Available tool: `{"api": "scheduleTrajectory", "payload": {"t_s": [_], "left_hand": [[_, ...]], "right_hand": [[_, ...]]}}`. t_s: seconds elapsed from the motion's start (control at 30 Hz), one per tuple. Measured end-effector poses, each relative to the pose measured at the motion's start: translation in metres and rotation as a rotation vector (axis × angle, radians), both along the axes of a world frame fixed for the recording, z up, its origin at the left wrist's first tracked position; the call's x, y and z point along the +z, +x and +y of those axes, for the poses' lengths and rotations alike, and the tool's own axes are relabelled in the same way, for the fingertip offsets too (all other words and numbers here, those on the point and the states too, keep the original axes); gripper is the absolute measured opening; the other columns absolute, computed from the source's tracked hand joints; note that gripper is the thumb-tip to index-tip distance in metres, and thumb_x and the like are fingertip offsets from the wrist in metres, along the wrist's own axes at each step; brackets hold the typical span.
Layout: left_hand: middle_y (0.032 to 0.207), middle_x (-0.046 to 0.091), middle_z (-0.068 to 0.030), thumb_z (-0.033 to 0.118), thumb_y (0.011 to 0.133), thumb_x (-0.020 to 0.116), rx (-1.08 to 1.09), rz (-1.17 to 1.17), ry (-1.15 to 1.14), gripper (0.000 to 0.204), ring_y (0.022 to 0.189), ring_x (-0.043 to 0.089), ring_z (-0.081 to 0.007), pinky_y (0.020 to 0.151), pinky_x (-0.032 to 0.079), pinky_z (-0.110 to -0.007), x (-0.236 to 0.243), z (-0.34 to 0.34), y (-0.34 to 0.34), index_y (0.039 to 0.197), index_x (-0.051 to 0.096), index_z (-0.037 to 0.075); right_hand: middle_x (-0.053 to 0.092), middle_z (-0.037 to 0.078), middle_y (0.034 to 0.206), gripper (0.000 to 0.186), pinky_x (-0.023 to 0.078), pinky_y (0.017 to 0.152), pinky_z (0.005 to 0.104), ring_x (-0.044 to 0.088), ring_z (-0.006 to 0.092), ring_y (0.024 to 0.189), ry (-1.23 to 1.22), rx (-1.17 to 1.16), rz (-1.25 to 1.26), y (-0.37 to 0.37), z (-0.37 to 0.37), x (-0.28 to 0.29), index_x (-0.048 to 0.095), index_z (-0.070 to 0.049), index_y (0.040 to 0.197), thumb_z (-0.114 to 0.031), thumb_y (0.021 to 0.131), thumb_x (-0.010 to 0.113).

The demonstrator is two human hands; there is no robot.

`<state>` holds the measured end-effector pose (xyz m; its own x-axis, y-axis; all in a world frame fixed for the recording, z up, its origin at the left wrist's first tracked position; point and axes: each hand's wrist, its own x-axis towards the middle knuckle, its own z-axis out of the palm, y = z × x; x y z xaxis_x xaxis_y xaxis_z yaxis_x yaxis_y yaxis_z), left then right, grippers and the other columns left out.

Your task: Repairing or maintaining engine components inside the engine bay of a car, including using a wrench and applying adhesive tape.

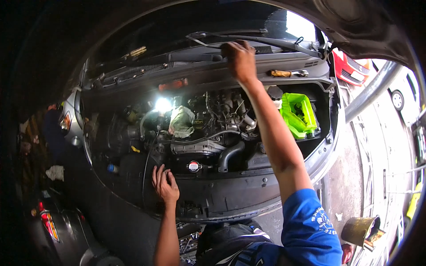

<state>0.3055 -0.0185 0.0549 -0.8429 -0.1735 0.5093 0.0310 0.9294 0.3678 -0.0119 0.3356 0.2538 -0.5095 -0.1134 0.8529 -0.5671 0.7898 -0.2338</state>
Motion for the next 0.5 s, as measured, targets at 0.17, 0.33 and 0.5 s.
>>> {"api": "scheduleTrajectory", "payload": {"t_s": [0.17, 0.33, 0.5], "left_hand": [[0.134, 0.066, -0.0072, 0.018, 0.098, 0.061, -0.015, 0.024, 0.002, 0.017, 0.139, 0.05, -0.0364, 0.114, 0.037, -0.051, 0.0, 0.008, -0.001, 0.104, 0.072, 0.006], [0.131, 0.067, -0.0087, 0.016, 0.099, 0.059, -0.034, 0.051, 0.02, 0.018, 0.137, 0.051, -0.037, 0.113, 0.038, -0.05, 0.001, 0.01, 0.003, 0.103, 0.072, 0.004], [0.134, 0.067, -0.0089, 0.02, 0.104, 0.056, -0.028, 0.006, -0.025, 0.025, 0.138, 0.05, -0.0363, 0.114, 0.038, -0.048, 0.0, 0.007, 0.007, 0.105, 0.072, 0.001]], "right_hand": [[0.071, 0.022, 0.101, 0.017, 0.052, 0.081, 0.0381, 0.069, 0.0367, 0.093, -0.453, 0.212, -0.282, 0.129, -0.005, -0.039, 0.066, 0.001, 0.109, -0.014, 0.102, 0.06], [0.063, 0.003, 0.087, 0.022, 0.046, 0.081, 0.0285, 0.054, 0.0104, 0.088, -0.89, 0.275, -0.856, 0.251, -0.02, -0.124, 0.064, 0.002, 0.1, -0.02, 0.104, 0.063], [0.049, -0.007, 0.076, 0.027, 0.034, 0.058, 0.0234, 0.04, 0.0029, 0.067, -1.195, 0.339, -1.043, 0.331, -0.006, -0.143, 0.063, -0.004, 0.102, -0.03, 0.107, 0.061]]}}
